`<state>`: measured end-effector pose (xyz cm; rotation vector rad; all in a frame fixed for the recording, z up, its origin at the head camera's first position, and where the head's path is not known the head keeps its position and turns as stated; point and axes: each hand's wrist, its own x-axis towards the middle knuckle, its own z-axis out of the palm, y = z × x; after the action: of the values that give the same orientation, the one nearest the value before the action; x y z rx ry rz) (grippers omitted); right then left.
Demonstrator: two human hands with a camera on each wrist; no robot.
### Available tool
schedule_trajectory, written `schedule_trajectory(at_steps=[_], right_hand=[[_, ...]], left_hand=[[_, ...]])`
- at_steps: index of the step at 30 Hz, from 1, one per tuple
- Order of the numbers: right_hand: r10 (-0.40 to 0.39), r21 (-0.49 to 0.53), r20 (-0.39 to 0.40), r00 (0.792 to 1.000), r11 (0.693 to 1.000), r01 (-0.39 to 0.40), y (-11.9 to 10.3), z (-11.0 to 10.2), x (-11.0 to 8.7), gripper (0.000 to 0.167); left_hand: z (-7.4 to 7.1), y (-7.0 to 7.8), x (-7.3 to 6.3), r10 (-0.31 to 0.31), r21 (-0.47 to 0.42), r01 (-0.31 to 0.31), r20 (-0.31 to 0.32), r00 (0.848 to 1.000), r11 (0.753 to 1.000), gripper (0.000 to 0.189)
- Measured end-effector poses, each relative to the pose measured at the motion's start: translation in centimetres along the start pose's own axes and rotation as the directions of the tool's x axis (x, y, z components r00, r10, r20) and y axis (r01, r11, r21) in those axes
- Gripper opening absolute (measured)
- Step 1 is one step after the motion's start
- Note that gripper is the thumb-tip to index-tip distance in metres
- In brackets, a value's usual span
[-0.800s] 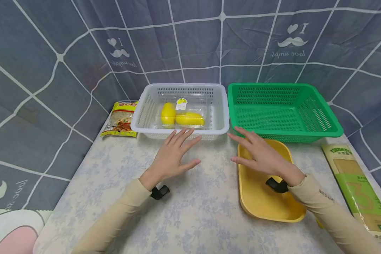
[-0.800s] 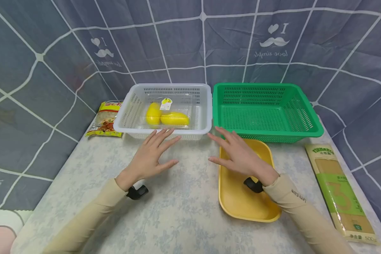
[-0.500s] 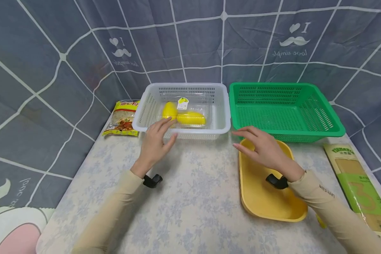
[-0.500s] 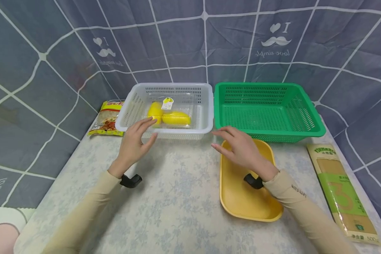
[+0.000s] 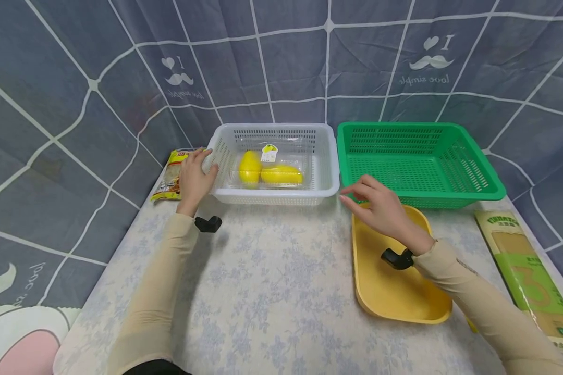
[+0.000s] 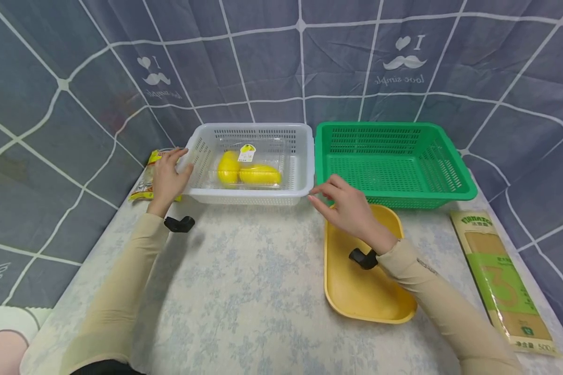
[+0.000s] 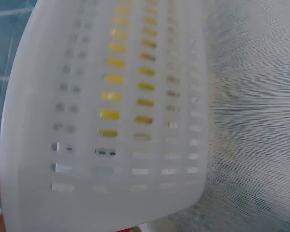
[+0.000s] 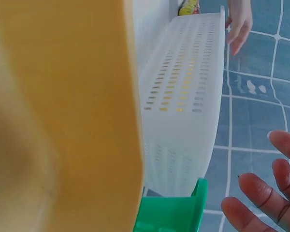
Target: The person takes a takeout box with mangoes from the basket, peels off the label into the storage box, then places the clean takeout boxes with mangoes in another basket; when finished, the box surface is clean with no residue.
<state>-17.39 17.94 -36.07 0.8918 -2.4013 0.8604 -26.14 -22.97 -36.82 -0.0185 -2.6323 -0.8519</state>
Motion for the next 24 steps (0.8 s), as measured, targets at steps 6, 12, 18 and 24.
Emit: schedule_trajectory(at_steps=[6,12,18,24], right_hand=[[0.065,0.027,0.033,0.997,0.997,-0.066,0.0,0.4,0.3,0.009],[0.120,0.056,0.086,0.989,0.991,-0.125,0.2,0.6,1.3,0.015],[0.186,0.079,0.186,0.965,0.976,-0.203,0.6,0.9,3.6,0.026],[0.226,0.094,0.275,0.934,0.961,-0.261,1.0,1.6,7.0,0.036]], left_hand=[[0.4,-1.9,1.4,-0.081,-0.143,0.100,0.133,0.988,0.985,0.049],[1.0,-2.7,1.4,-0.087,-0.313,0.129,0.144,0.986,0.941,0.046],[1.1,-2.9,1.2,-0.132,-0.438,0.181,0.141,0.981,0.881,0.043],[1.3,-2.7,1.2,-0.171,-0.458,0.221,0.147,0.974,0.861,0.042]])
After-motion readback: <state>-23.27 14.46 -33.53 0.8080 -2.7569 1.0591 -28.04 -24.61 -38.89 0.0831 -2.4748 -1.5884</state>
